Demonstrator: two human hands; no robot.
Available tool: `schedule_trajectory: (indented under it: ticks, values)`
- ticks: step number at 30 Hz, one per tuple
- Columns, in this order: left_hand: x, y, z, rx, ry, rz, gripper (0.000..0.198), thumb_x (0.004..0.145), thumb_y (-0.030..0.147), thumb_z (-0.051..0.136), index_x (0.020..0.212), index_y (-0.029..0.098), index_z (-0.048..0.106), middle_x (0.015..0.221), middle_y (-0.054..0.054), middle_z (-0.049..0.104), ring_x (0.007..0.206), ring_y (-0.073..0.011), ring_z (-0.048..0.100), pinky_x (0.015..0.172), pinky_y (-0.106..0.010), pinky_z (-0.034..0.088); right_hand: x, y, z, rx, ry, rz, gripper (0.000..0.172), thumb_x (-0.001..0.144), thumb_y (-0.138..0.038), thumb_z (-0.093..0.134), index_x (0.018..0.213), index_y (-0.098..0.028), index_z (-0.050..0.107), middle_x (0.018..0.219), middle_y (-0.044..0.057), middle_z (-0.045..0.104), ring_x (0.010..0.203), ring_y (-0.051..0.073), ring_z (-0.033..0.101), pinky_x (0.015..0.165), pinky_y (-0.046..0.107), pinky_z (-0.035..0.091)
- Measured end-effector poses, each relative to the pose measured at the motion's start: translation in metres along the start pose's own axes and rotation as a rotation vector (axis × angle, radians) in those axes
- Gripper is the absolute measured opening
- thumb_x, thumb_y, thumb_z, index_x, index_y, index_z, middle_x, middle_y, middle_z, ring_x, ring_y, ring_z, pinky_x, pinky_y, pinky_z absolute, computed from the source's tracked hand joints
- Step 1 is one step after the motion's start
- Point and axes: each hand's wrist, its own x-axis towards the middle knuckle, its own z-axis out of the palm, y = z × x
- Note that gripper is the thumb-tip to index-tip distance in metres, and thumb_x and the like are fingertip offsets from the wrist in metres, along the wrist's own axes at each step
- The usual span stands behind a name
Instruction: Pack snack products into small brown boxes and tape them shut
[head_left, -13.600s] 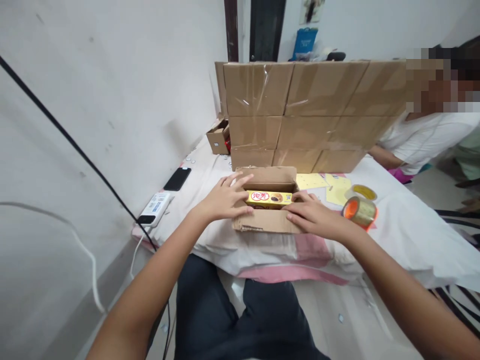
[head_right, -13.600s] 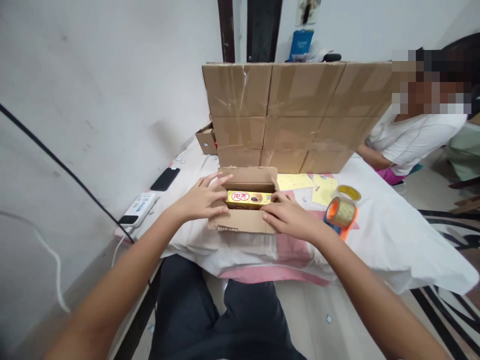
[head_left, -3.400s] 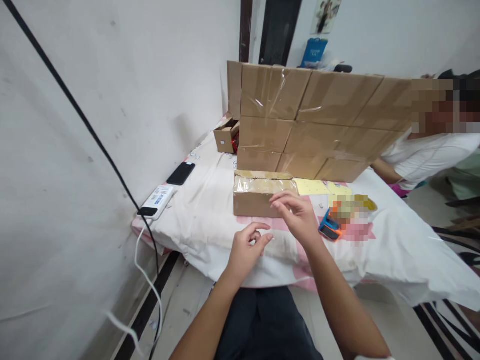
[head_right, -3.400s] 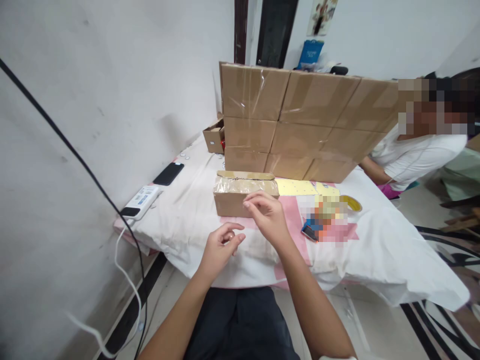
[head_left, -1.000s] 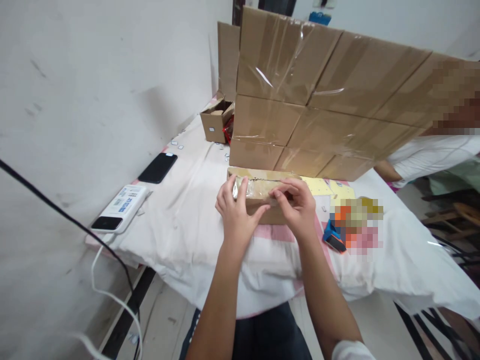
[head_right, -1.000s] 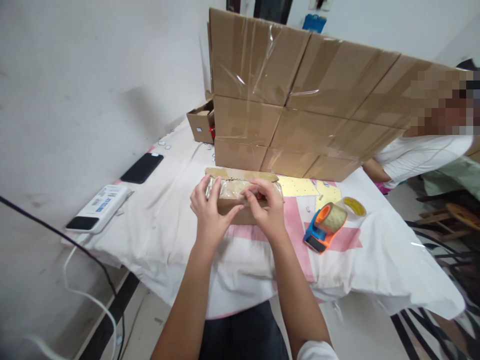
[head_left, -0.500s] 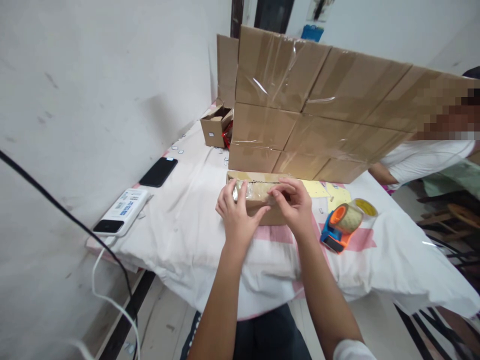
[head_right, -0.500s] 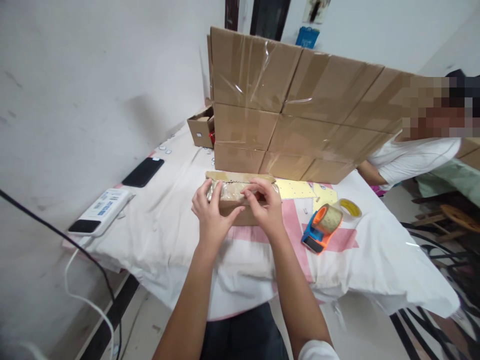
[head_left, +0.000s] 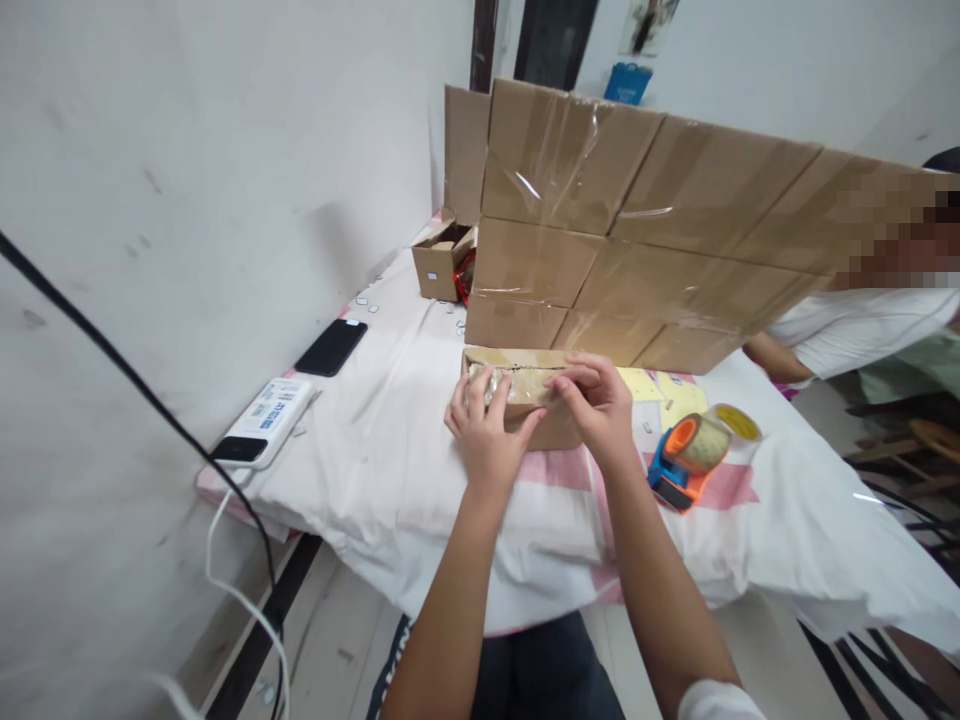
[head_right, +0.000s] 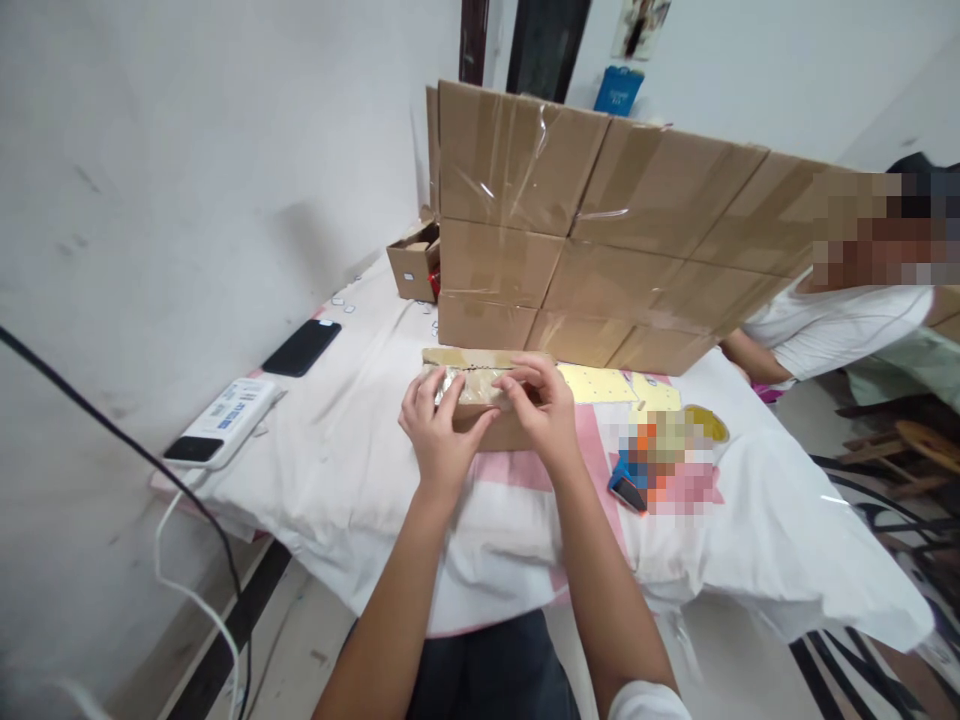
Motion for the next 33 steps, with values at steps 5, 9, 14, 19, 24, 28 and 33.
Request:
schedule_trajectory:
  ticks: [5,9,14,19,24,28,33]
  values:
    - [-0.006,0.008,0.003,0.019,0.012,-0.057,0.04,0.079,0.054,0.077,0.108,0.026,0.073,0.142,-0.011,0.06,0.136,-0.0358,0.046,0.109,-0.054,0.035,0.023,0.001,-0.008,-0.079,0.019,-0.043,0.017,0.089,-0.039,0.071,0.089,-0.021,0.069,0.09,0.004,0.074,0.089,0.02,0.07,0.084,0.034,0.053]
    - [-0.009,0.012,0.003,0.035,0.004,-0.081,0.037,0.079,0.056,0.076,0.099,0.026,0.073,0.144,-0.012,0.058,0.137,-0.0368,0.045,0.109,-0.056,0.034,0.048,0.005,-0.013,-0.126,-0.144,-0.043,0.02,0.087,-0.04,0.071,0.089,-0.02,0.071,0.101,0.006,0.075,0.103,0.023,0.068,0.097,0.039,0.05]
    - [-0.01,0.013,0.002,0.022,-0.007,-0.081,0.034,0.081,0.054,0.074,0.1,0.026,0.072,0.145,-0.012,0.058,0.138,-0.0371,0.044,0.108,-0.056,0.035,0.072,0.014,-0.012,-0.219,-0.356,0.02,0.021,0.085,-0.039,0.067,0.084,-0.018,0.067,0.11,0.009,0.073,0.11,0.025,0.065,0.102,0.042,0.045]
    - [-0.011,0.012,0.002,0.001,-0.014,-0.071,0.03,0.086,0.047,0.07,0.105,0.025,0.073,0.145,-0.012,0.057,0.139,-0.0373,0.043,0.108,-0.057,0.034,0.083,0.028,-0.007,-0.272,-0.451,0.099,0.022,0.084,-0.04,0.061,0.081,-0.018,0.062,0.089,0.006,0.07,0.082,0.02,0.063,0.08,0.033,0.049]
    - [-0.011,0.011,0.001,-0.004,-0.004,-0.068,0.029,0.088,0.045,0.068,0.11,0.026,0.072,0.141,-0.013,0.059,0.139,-0.0361,0.044,0.108,-0.056,0.034,0.086,0.032,-0.001,-0.573,-0.457,0.052,0.014,0.083,-0.03,0.058,0.077,-0.018,0.063,0.08,0.003,0.065,0.08,0.019,0.058,0.078,0.029,0.042]
    - [-0.011,0.011,0.001,0.003,0.008,-0.071,0.028,0.087,0.044,0.069,0.109,0.026,0.073,0.139,-0.013,0.061,0.138,-0.0364,0.046,0.106,-0.056,0.035,0.087,0.03,0.004,-0.652,-0.449,0.079,0.014,0.084,-0.026,0.057,0.072,-0.018,0.06,0.079,0.003,0.064,0.078,0.018,0.058,0.074,0.028,0.041]
    - [-0.011,0.012,0.001,0.011,0.009,-0.076,0.028,0.086,0.044,0.07,0.109,0.027,0.073,0.139,-0.013,0.061,0.138,-0.0368,0.046,0.106,-0.056,0.035,0.086,0.033,0.007,-0.71,-0.419,0.096,0.021,0.087,-0.028,0.057,0.068,-0.019,0.057,0.077,0.003,0.063,0.077,0.018,0.057,0.072,0.027,0.039]
